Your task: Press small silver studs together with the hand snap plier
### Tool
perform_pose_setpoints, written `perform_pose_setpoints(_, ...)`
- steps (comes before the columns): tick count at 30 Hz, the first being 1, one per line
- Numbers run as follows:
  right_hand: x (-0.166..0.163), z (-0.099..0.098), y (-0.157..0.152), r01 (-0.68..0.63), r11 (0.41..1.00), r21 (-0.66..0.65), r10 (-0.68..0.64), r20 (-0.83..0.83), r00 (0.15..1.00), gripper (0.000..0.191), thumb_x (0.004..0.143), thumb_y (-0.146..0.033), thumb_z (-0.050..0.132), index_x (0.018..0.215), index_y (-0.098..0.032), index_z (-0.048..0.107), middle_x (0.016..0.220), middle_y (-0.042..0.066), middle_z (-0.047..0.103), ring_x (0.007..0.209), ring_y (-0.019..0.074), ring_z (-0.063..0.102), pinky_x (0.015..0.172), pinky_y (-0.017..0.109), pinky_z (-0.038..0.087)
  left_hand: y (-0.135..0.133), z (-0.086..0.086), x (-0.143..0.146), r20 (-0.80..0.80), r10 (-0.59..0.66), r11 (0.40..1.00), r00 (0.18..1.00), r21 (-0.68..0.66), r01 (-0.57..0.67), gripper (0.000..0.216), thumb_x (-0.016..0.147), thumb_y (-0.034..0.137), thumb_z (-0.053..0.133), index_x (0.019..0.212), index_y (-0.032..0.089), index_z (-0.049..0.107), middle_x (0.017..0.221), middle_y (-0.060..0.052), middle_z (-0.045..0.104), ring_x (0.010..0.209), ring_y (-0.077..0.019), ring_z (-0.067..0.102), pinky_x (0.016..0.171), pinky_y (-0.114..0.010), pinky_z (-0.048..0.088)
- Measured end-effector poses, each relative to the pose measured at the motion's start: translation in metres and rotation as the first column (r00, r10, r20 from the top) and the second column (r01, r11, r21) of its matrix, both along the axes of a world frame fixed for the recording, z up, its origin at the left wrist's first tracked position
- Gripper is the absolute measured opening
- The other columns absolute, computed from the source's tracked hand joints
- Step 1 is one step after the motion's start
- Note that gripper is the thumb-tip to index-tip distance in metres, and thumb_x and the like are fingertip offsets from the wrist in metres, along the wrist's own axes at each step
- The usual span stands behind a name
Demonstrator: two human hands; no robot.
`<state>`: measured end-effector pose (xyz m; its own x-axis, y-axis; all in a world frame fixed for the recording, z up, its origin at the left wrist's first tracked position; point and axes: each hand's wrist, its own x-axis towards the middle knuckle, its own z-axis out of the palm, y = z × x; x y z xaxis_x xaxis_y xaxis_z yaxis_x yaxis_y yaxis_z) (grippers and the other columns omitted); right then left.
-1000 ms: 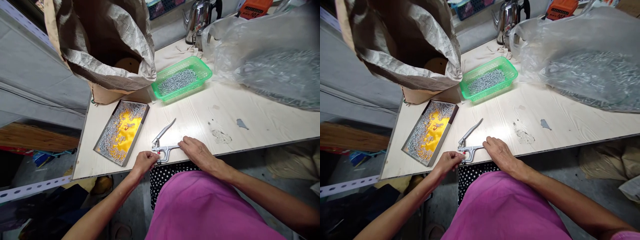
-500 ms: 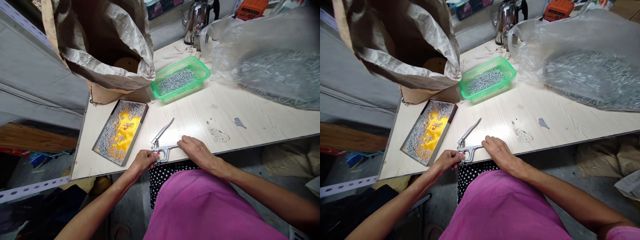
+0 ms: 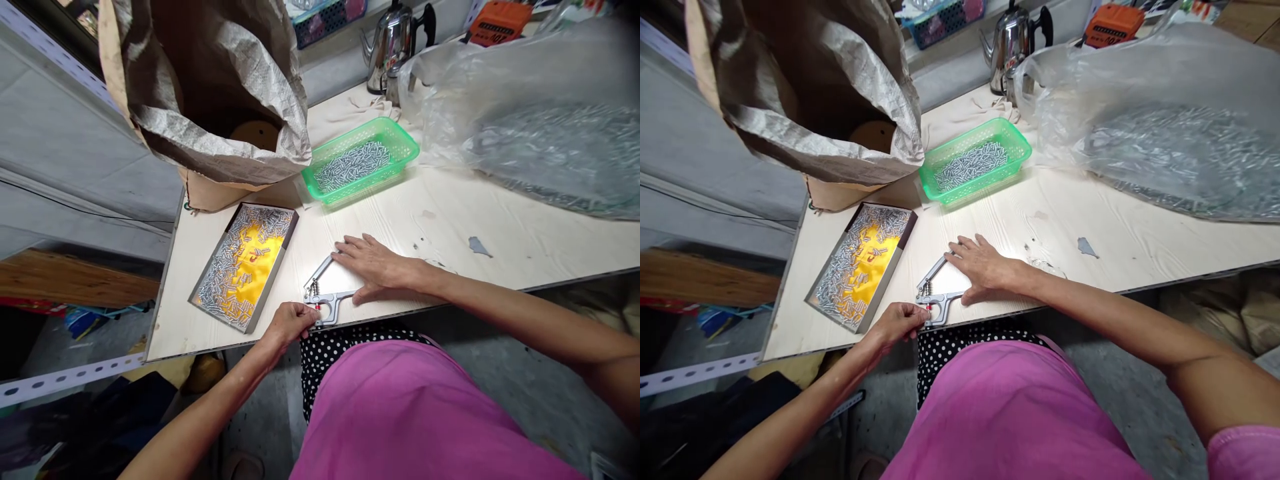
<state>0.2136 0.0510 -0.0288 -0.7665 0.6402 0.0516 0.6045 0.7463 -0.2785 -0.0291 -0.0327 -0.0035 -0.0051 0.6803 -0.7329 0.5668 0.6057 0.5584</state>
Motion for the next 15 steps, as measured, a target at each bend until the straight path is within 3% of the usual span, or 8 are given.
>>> perform_pose_setpoints(5,-0.008,0.003,-0.001,0.018,0.999,0.036,-0.019,0.036,0.999,0.094,0.052,-0.063,0.083,0.127,-0.016,0.052,0.123,0.017,0.057,0.113,0.0365,0.049,0.1,0.059,0.032,0.001,0.003,0.002,0.013,0.005,1.0,1.0,-0.011,-0.005,0.034,0.066,0.045,0.075,0.073,0.013,0.068,0.05,0.006,0.051,0.042,-0.0066,0.043,0.042,-0.02,0.029)
perform_pose_setpoints(12,-0.006,0.009,-0.008,0.03,0.998,0.05,-0.033,0.046,0.998,0.068,0.06,-0.056,0.082,0.109,-0.015,0.06,0.105,0.013,0.062,0.096,0.0305,0.051,0.084,0.044,0.04,0.001,0.001,0.0,-0.001,0.015,1.0,1.0,-0.014,-0.015,0.038,0.067,0.048,0.074,0.077,0.012,0.069,0.051,0.006,0.052,0.043,-0.0075,0.044,0.042,-0.021,0.03)
perform_pose_setpoints(15,-0.005,0.009,-0.014,0.035,0.998,0.055,-0.038,0.044,0.998,0.054,0.068,-0.052,0.079,0.103,-0.016,0.061,0.102,0.012,0.062,0.094,0.0285,0.052,0.08,0.04,0.04,-0.002,0.003,0.0,-0.073,-0.071,0.998,0.995,-0.004,0.07,0.033,0.075,0.046,0.069,0.077,0.013,0.069,0.053,0.004,0.053,0.045,-0.0095,0.047,0.046,-0.022,0.033)
